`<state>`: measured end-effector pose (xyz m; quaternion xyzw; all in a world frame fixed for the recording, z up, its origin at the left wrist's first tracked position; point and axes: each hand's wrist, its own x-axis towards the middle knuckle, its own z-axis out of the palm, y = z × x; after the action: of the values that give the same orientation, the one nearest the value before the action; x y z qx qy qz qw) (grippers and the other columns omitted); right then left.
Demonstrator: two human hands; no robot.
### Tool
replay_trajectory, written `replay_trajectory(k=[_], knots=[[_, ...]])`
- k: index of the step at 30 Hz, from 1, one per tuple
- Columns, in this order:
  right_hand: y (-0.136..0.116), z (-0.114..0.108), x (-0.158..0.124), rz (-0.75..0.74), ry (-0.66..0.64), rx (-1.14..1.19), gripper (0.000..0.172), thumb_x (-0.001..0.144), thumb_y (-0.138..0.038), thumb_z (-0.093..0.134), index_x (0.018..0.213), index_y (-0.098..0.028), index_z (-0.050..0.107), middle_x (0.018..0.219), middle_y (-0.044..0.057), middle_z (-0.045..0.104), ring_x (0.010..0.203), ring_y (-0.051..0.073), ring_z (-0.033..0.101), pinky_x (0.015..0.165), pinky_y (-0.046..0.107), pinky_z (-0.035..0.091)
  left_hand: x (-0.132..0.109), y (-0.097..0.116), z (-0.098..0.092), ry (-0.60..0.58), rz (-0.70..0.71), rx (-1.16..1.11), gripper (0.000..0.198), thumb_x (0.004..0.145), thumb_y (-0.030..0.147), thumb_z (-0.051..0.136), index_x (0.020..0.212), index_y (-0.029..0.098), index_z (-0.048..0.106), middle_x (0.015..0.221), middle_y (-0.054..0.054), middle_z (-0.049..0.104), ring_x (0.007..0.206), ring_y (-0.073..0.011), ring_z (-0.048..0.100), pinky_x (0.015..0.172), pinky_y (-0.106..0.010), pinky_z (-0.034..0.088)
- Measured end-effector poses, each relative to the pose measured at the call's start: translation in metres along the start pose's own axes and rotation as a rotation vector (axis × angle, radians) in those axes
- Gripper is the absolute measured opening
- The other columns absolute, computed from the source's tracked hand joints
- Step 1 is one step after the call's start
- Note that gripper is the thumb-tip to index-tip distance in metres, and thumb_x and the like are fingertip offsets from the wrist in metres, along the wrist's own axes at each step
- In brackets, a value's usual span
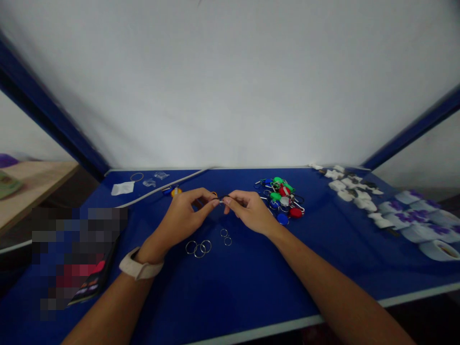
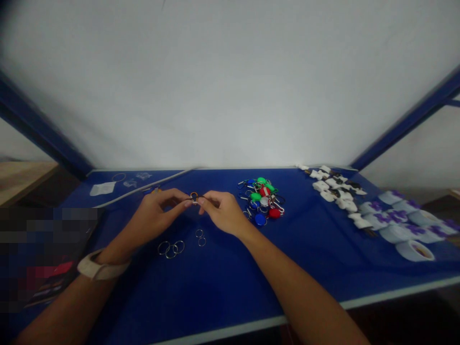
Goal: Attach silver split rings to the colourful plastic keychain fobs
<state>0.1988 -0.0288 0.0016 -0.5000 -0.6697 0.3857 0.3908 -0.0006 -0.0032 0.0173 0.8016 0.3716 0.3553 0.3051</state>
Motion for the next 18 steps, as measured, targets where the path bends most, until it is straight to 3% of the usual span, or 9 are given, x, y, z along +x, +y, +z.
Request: replay_trajectory(k=[7, 14, 18], knots=[[0.006, 0.0006, 0.0002, -0.079, 0.05, 0.058, 0.023, 0.094, -0.036, 0.054, 0.101, -0.018, 0.066, 0.081, 0.002, 0.068, 0.071, 0.013, 0.059, 0.068, 0.027, 0.044, 0.001, 0.0024, -0.0016, 0.036, -0.014, 0.002, 0.016, 0.09, 0.028, 0.063, 0.083, 0.017, 0.072, 0.079, -0.002, 0.074, 0.069, -0.0143, 0.066, 0.063, -0.026, 0.049], [0.0035, -0.001, -0.0016, -0.183, 0.114, -0.234, 0.017, 0.095, -0.029, 0.054, 0.088, -0.018, 0.065, 0.074, 0.0, 0.064, 0.064, 0.012, 0.053, 0.062, 0.025, 0.038, 0.0007, 0.0012, -0.0016, 0.005, 0.001, 0.043, 0.018, 0.093, 0.029, 0.06, 0.084, 0.017, 0.07, 0.08, -0.002, 0.073, 0.07, -0.0141, 0.066, 0.063, -0.026, 0.049], [0.0026, -0.0018, -0.0024, -0.206, 0.102, -0.314, 0.017, 0.095, -0.026, 0.052, 0.085, -0.018, 0.063, 0.071, -0.001, 0.061, 0.062, 0.012, 0.05, 0.061, 0.025, 0.036, -0.0013, -0.0059, -0.0006, -0.04, 0.093, 0.173, 0.017, 0.092, 0.027, 0.064, 0.105, 0.018, 0.069, 0.09, -0.003, 0.074, 0.072, -0.0139, 0.065, 0.067, -0.027, 0.051]])
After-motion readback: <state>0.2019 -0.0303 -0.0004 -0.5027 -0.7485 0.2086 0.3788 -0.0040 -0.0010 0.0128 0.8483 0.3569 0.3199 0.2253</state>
